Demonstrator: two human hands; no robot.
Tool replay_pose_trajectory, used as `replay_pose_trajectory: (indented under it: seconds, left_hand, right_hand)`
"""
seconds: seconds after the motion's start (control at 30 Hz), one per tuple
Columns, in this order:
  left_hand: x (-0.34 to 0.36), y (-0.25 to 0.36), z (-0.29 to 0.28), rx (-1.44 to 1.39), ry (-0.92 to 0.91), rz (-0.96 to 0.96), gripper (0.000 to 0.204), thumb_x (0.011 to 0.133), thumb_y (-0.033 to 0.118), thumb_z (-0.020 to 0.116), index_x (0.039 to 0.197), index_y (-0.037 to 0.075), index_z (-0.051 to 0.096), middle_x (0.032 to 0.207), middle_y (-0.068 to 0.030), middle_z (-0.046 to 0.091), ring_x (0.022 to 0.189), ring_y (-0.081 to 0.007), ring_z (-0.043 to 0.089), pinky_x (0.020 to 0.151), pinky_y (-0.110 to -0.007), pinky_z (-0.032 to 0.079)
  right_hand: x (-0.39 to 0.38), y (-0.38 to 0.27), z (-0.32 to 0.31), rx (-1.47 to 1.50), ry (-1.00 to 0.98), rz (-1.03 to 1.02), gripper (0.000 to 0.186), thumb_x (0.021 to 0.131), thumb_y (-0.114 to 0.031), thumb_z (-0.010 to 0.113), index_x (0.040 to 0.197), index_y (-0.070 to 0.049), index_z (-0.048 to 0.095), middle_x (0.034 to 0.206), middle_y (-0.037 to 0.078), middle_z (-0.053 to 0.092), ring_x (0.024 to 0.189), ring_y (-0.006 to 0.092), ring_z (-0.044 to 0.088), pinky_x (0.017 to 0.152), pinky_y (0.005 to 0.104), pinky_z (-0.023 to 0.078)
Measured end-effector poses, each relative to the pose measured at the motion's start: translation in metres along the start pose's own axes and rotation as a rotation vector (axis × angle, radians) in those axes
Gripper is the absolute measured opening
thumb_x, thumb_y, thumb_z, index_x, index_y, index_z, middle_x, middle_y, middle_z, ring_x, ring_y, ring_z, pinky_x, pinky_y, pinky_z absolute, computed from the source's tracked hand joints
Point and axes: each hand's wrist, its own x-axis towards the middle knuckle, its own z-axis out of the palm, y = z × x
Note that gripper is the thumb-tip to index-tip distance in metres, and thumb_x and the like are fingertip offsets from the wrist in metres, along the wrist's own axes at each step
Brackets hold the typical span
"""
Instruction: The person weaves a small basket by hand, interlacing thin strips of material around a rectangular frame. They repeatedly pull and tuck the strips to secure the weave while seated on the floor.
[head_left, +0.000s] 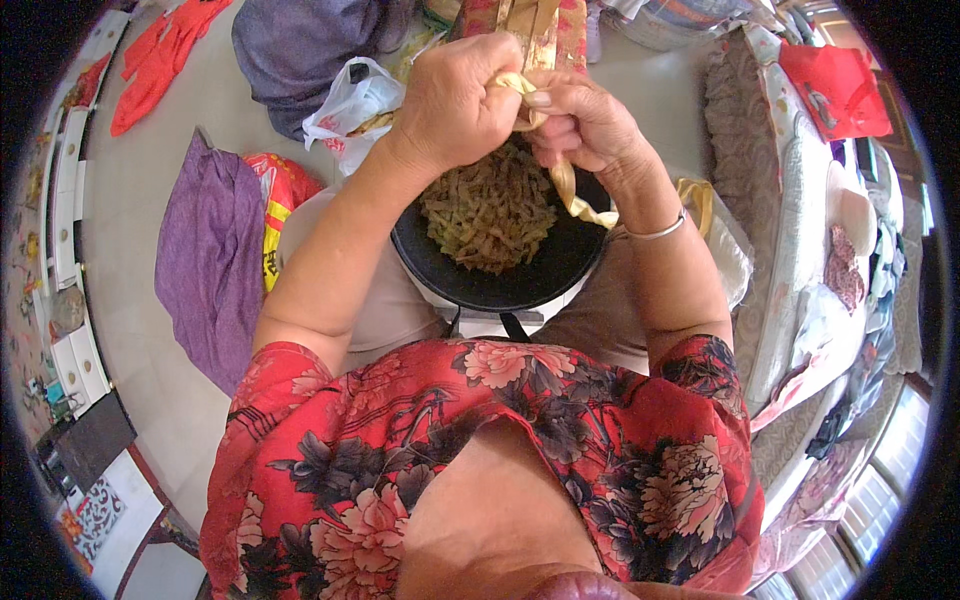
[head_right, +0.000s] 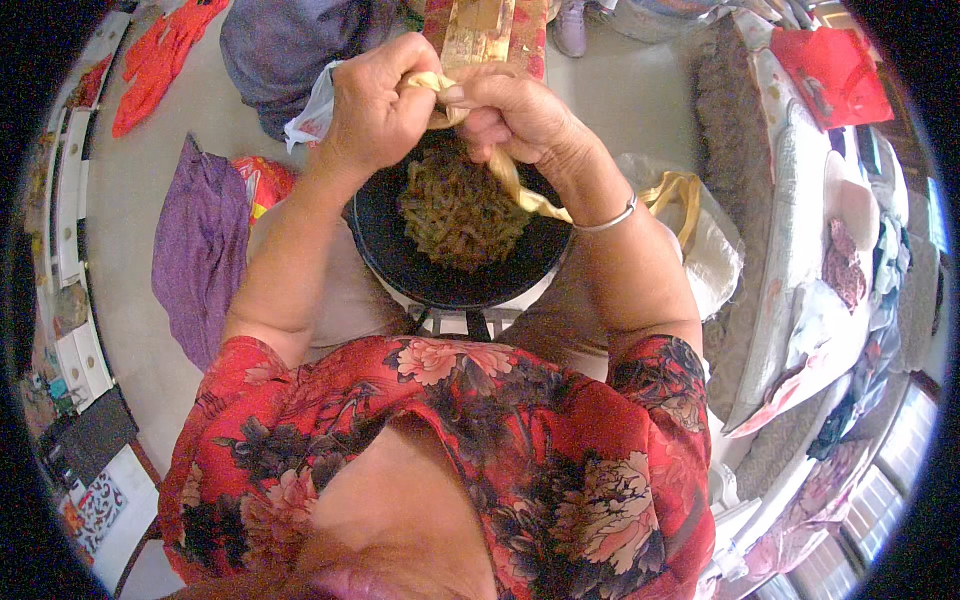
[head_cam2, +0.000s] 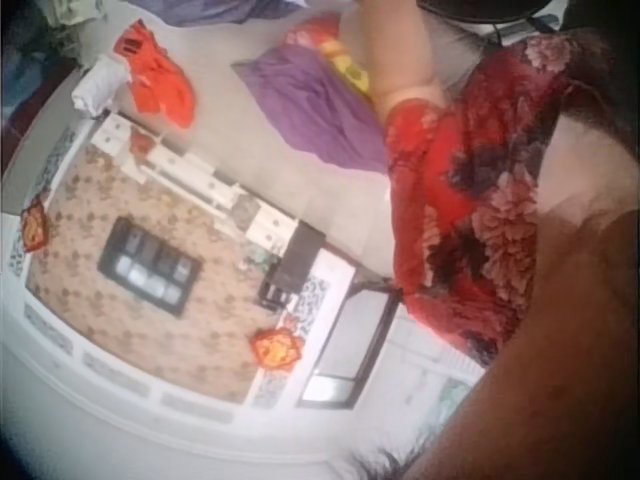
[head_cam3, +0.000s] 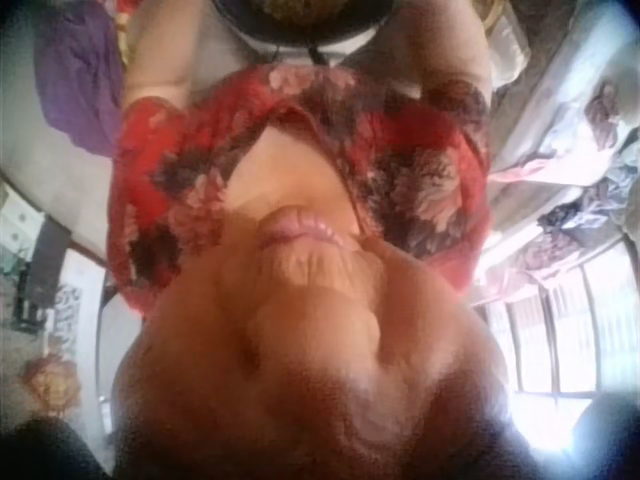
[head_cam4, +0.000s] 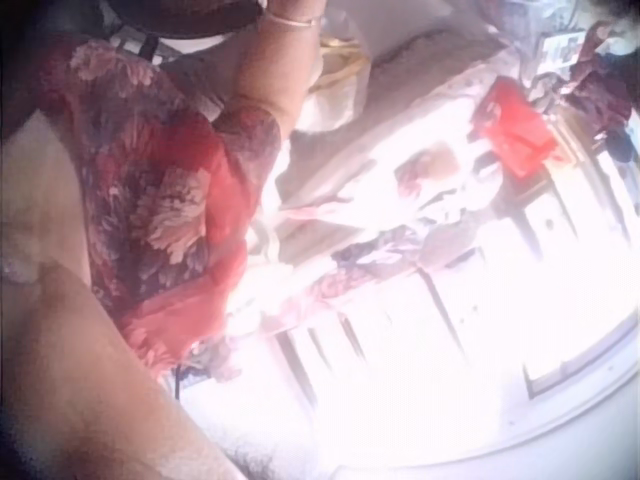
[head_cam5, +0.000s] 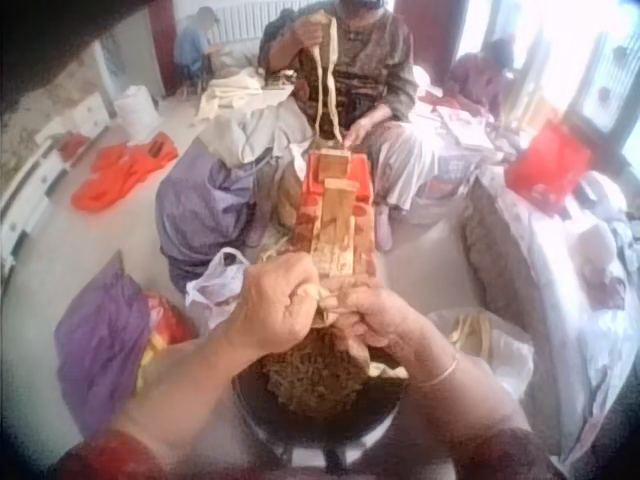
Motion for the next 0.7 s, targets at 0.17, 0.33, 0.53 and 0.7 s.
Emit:
replay_pose_trajectory:
  seconds: [0.17,0.33,0.53,0.7]
  left_hand:
    - [-0.003,-0.004,-0.001,-0.407,-0.14,-0.609,0.008,0.077,0.008,0.049,0.07,0.005,0.051,0.062,0.0019,0.053,0.053,-0.0039,0.048,0.047,-0.02,0.039]
    - [-0.003,-0.018,-0.009,-0.353,-0.273,-0.598,0.006,0.077,0.008,0.052,0.075,0.004,0.056,0.064,0.0028,0.054,0.054,-0.0036,0.047,0.049,-0.02,0.04]
    - [-0.004,-0.016,-0.003,-0.154,-0.141,-0.389,0.004,0.075,0.006,0.058,0.078,0.004,0.059,0.064,0.0036,0.056,0.056,-0.0038,0.049,0.052,-0.02,0.042]
    - [0.002,-0.01,-0.011,0.054,-0.2,-0.239,0.01,0.073,0.006,0.06,0.082,0.001,0.06,0.064,0.0002,0.06,0.058,-0.0052,0.054,0.053,-0.021,0.044]
  right_hand:
    - [-0.001,0.002,0.01,-0.655,0.326,-0.326,0.021,0.079,-0.017,0.067,0.089,0.0,0.061,0.067,0.001,0.058,0.049,0.0043,0.044,0.041,0.0202,0.035]
    - [-0.004,0.004,0.009,-0.543,0.27,-0.383,0.016,0.081,-0.015,0.065,0.09,-0.001,0.062,0.062,-0.002,0.053,0.048,0.0044,0.042,0.041,0.0213,0.034]
    - [-0.001,0.009,-0.014,0.138,-0.088,-0.076,0.016,0.084,-0.014,0.061,0.096,-0.003,0.059,0.054,-0.007,0.038,0.043,0.0043,0.032,0.04,0.0198,0.031]
    - [-0.001,0.008,-0.006,0.145,-0.02,-0.175,0.015,0.085,-0.013,0.059,0.098,-0.003,0.059,0.054,-0.006,0.038,0.042,0.0051,0.031,0.039,0.0202,0.03]
